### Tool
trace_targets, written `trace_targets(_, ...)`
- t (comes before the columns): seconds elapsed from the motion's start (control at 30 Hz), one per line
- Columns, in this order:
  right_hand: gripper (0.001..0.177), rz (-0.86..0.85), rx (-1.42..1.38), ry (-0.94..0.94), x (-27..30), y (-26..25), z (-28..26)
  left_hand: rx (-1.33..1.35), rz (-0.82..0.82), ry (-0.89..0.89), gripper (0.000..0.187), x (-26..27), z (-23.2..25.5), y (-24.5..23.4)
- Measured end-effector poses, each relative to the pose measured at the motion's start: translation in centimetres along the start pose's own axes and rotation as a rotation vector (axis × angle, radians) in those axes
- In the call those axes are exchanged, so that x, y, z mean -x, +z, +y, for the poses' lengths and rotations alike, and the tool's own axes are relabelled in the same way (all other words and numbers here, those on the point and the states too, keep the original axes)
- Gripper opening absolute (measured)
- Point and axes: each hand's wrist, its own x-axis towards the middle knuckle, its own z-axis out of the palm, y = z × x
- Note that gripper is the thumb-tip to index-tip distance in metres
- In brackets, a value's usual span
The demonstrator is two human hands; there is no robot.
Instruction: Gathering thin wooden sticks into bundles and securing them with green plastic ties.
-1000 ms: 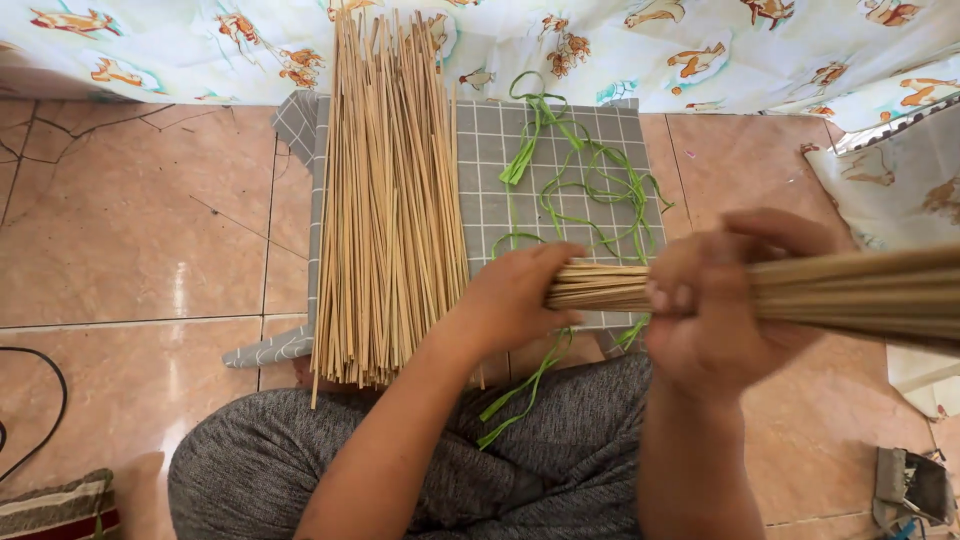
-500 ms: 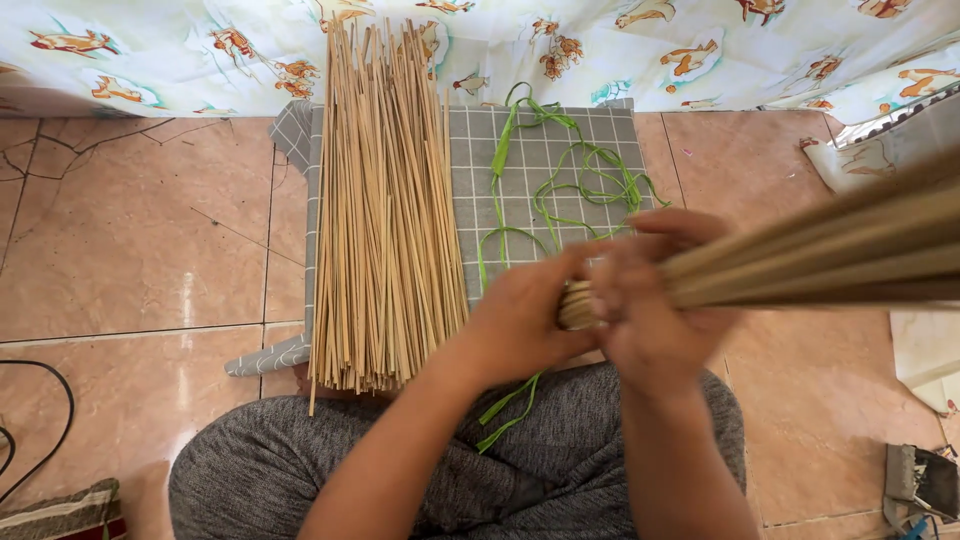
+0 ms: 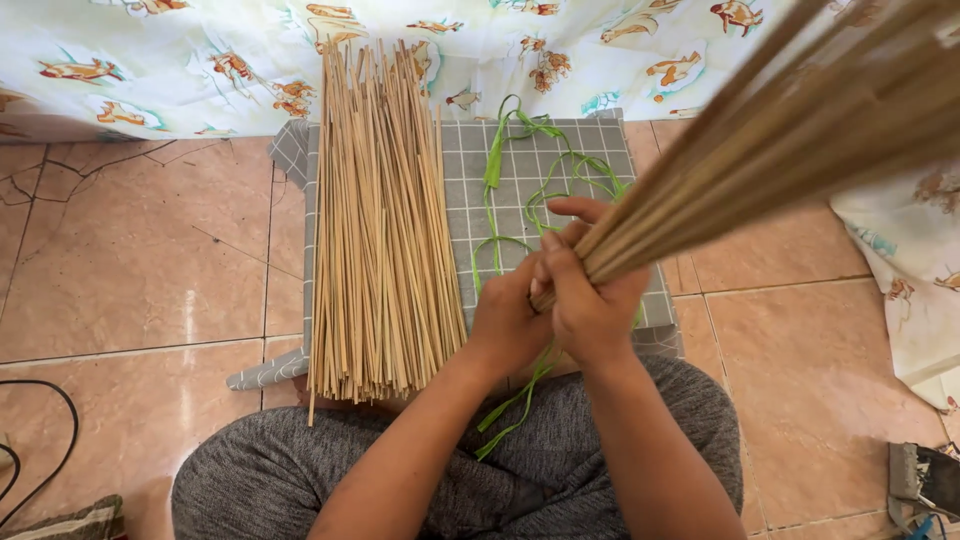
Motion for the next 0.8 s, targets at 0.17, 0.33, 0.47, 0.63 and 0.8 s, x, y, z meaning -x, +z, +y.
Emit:
trace_targets(0.17, 0.024, 0.045, -0.026, -0.02, -0.1, -0.2, -0.4, -0.019, 0.106, 0.092, 0.037, 0.0, 0.7, 0.7)
trace_targets(0.33, 0.023, 0.043, 0.02, -0.003, 0.0, 0.3, -0.6, -0.055, 0.151, 0.184, 0.012, -0.7, 2.3, 0.4)
trace_targets(0.47, 0.024, 0.036, 0.053, 0.042, 0.2, 0.6, -1.0, -0.123, 0.205, 0.233, 0.026, -0.1, 1.2, 0.4)
trace_targets(0.63, 0.02, 0.066, 0.09, 0.078, 0.1, 0.9, -1.1, -0.229, 0.161, 0.261, 0.028, 0.5, -2.2, 1.1)
trace_targets(0.8, 0.022, 0.04, 0.035, 0.08, 0.6, 0.8, 0.6, -0.182, 0.146, 0.179, 0.031, 1.1, -0.8, 0.4)
